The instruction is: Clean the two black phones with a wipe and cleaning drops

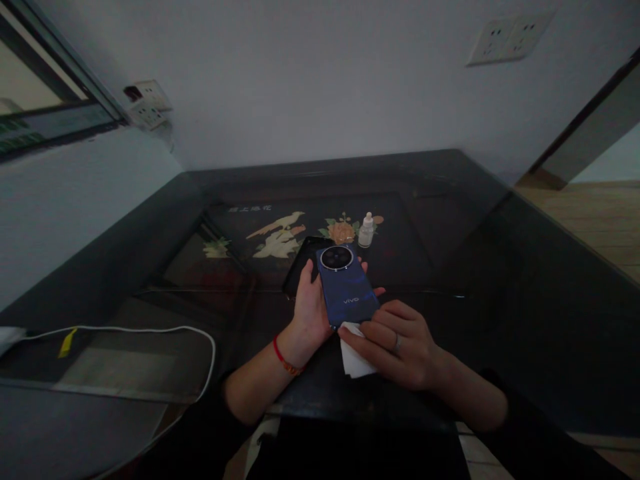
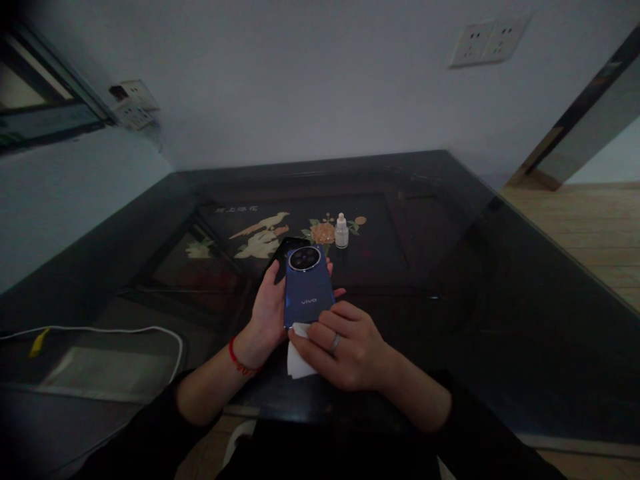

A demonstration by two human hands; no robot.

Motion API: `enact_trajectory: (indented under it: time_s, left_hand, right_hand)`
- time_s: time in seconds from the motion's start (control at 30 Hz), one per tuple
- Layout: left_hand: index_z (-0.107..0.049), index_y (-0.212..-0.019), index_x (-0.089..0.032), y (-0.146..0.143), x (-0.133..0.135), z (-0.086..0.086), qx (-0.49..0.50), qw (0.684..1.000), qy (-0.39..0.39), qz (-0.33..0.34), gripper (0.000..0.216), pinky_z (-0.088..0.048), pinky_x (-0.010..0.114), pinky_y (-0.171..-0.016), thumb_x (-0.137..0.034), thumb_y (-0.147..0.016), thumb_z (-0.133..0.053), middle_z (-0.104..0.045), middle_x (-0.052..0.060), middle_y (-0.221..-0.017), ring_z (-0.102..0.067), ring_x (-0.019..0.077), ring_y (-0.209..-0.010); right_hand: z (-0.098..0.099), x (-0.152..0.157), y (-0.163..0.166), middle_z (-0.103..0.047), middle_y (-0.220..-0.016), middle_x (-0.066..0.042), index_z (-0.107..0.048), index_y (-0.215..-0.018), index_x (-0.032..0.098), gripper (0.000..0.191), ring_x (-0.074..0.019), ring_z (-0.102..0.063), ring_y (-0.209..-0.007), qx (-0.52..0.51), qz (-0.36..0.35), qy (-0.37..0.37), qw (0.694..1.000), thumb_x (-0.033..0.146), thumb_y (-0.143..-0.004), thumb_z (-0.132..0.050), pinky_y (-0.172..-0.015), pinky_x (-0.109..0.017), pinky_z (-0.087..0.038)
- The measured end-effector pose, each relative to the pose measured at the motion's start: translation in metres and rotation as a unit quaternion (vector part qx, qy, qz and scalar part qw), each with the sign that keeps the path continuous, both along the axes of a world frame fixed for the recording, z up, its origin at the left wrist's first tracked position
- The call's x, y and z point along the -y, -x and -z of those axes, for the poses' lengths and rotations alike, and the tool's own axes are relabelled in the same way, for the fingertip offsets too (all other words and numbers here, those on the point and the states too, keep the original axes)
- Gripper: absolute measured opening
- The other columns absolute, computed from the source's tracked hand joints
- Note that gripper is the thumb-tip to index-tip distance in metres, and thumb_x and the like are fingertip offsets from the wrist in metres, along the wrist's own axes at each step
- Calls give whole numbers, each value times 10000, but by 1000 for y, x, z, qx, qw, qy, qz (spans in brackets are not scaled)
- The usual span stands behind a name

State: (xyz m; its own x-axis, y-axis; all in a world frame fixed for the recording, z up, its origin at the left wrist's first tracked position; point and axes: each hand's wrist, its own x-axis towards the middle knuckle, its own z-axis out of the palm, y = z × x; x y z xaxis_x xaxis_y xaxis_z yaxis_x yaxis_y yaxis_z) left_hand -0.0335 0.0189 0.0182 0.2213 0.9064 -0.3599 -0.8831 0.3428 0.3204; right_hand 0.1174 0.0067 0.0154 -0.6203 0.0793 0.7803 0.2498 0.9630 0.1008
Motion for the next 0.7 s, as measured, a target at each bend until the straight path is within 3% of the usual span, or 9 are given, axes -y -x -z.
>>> enact_trajectory:
  time_s: [0.27,0.43,0.7]
  left_hand:
    - [-394,-1427,-112,4,-2,4,-10,1000,-6,25,696,-393,472,-1032,-570,-928,-234,-631,145,-1229,-537,286,-1201]
    - [-388,-1426,-133,11,-5,1,-15,1000,-23,13,698,-380,527,-1017,-588,-931,-201,-637,147,-1205,-570,297,-1156]
    - [-370,-1439,-214,-4,3,-1,-13,997,18,71,659,-409,410,-977,-591,-936,-174,-668,87,-1155,-634,255,-1025]
  right_hand:
    - [4,-10,-10,-620,-658,-11,-670,-945,150,205,-133,-523,-603,-7,10,10,1000,129,-904,-470,-612,-303,-399]
    - [8,-22,-27,-621,-699,-42,-648,-1067,150,251,-177,-536,-653,-45,32,33,998,197,-885,-482,-603,-338,-393]
    - [-3,1,1,-628,-682,4,-664,-875,152,155,-128,-529,-625,44,-61,37,996,103,-883,-518,-643,-299,-390]
